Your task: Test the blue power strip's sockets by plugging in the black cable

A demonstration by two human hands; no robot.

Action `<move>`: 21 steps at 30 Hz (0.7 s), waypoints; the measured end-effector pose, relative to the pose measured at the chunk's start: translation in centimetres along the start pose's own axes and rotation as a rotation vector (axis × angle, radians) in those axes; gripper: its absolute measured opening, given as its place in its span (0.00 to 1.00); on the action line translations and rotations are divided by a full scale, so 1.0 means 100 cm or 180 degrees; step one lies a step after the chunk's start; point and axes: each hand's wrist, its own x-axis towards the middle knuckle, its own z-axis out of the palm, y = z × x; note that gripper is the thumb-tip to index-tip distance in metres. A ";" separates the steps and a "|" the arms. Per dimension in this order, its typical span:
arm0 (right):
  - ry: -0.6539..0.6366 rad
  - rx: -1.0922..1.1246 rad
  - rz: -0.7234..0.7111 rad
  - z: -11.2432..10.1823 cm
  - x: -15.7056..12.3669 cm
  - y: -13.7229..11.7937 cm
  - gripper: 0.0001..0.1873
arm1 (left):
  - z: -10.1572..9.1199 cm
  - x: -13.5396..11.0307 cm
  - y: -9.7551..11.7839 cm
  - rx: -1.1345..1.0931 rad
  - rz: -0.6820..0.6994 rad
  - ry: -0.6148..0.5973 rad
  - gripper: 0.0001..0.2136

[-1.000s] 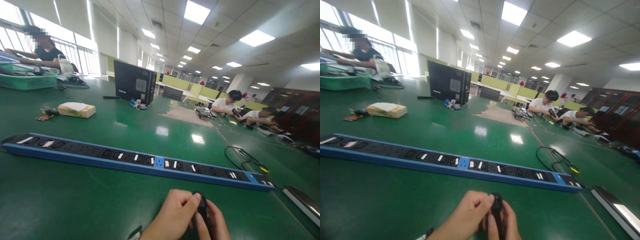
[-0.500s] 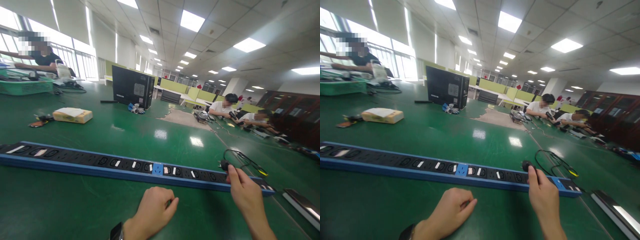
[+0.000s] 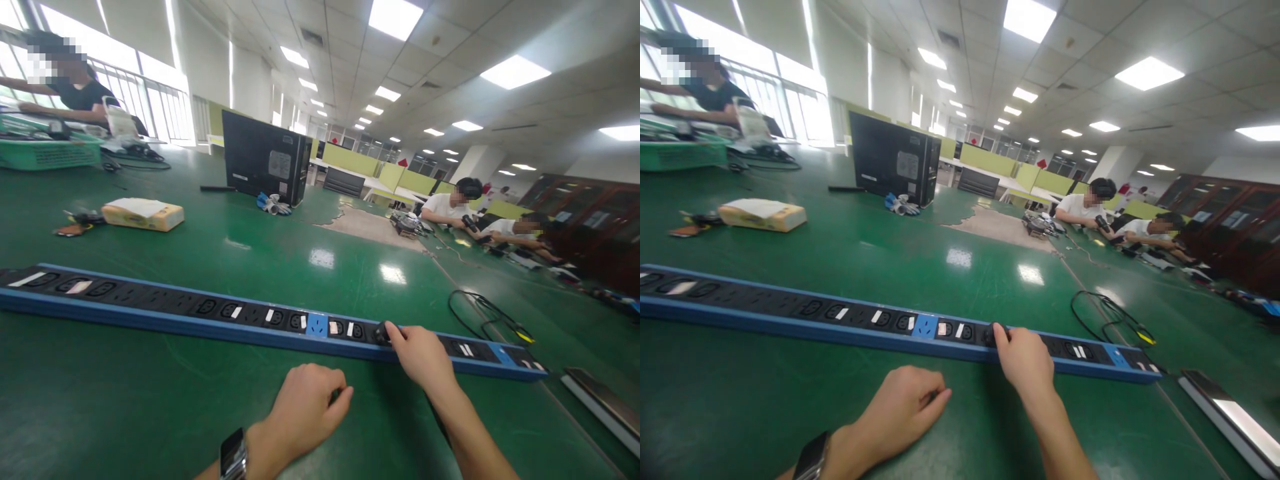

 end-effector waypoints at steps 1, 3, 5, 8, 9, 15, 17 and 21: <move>0.0007 -0.0073 -0.0005 -0.003 0.001 -0.002 0.32 | 0.000 0.000 0.000 -0.0002 -0.0001 0.0010 0.14; -0.0013 -0.0121 -0.0044 -0.007 0.002 -0.004 0.31 | -0.001 0.001 -0.001 0.0020 -0.0010 0.0035 0.14; -0.0104 -0.0110 -0.0121 -0.009 0.006 -0.007 0.30 | -0.001 0.002 -0.001 0.0052 -0.0013 0.0045 0.14; -0.0252 -0.0043 -0.0195 -0.010 0.012 -0.009 0.29 | -0.001 0.001 -0.001 0.0071 -0.0018 0.0020 0.14; -0.0296 -0.0027 -0.0202 -0.010 0.015 -0.010 0.29 | 0.000 0.001 -0.001 0.0058 -0.0019 0.0011 0.14; -0.0474 -0.0013 -0.0241 -0.008 0.027 -0.011 0.29 | -0.002 0.000 -0.001 0.0009 -0.0067 0.0045 0.13; -0.0489 -0.0039 -0.0252 -0.008 0.028 -0.012 0.29 | -0.003 -0.001 0.000 -0.0016 -0.0074 0.0020 0.13; -0.0456 -0.0128 -0.0246 -0.011 0.029 -0.020 0.27 | -0.001 -0.002 0.001 -0.0051 -0.0030 -0.0032 0.12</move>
